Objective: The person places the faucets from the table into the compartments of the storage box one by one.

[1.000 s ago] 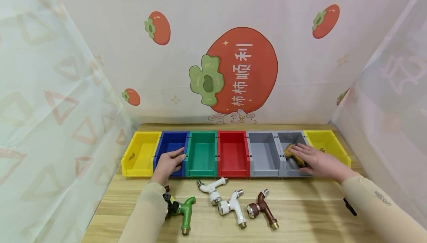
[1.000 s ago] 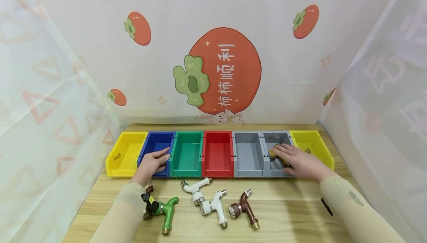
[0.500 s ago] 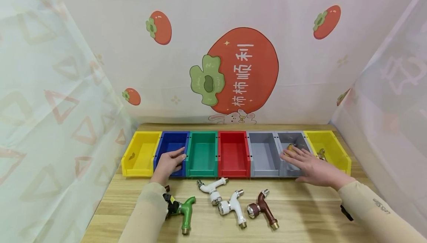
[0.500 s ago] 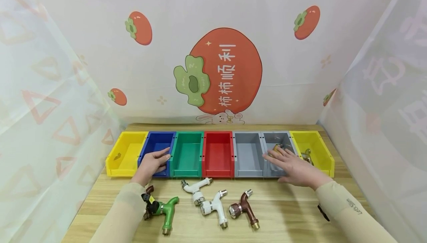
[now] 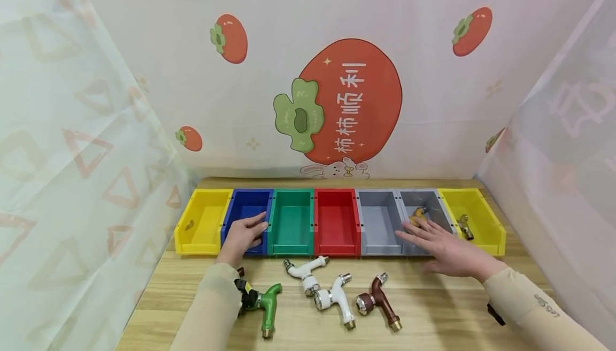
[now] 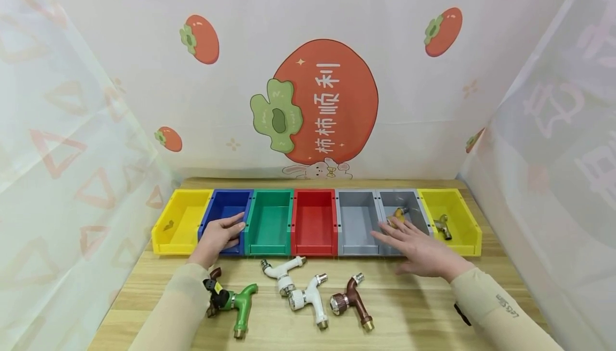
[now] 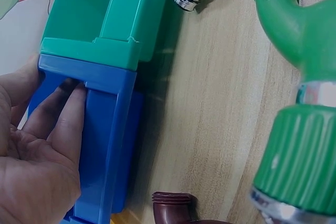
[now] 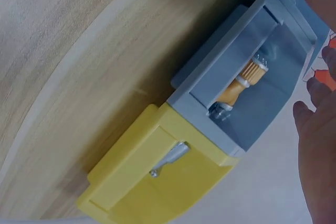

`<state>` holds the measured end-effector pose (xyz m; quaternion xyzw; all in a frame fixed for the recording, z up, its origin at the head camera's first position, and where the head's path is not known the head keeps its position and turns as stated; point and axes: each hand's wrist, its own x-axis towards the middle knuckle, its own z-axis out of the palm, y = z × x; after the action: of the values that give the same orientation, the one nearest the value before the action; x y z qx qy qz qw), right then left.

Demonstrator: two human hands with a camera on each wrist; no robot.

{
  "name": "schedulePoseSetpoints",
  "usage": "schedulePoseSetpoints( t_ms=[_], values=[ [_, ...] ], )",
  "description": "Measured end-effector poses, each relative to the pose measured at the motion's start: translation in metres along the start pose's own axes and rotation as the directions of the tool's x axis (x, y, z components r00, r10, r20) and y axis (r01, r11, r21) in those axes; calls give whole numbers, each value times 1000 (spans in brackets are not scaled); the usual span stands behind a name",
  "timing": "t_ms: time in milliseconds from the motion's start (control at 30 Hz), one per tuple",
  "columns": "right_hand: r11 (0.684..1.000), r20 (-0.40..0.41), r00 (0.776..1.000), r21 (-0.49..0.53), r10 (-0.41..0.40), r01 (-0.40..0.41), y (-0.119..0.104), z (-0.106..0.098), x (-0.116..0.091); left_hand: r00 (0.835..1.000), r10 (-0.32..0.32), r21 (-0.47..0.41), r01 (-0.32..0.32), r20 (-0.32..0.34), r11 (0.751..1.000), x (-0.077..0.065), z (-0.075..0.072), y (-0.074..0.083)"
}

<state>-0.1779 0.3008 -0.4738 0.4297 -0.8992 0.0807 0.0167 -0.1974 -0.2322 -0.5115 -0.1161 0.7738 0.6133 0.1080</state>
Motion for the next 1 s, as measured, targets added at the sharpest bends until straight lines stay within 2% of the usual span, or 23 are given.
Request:
schedulePoseSetpoints(
  t_ms=[233,600,833,1000],
  values=[
    [999,4,999,-1,-40,40,-6,5,2,1000,2,-1,-2,2,1000,-1,0,1],
    [998,61,996,34,-60,58,-25,6,7,1000,4,0,-4,-5,1000,0,0,1],
    [990,33,990,5,-140,140,-36,9,11,1000,-4,1,4,-4,1000,-1,0,1],
    [983,64,981,18,-185,184,-45,10,15,1000,1,3,-1,-3,1000,-2,1,3]
  ],
)
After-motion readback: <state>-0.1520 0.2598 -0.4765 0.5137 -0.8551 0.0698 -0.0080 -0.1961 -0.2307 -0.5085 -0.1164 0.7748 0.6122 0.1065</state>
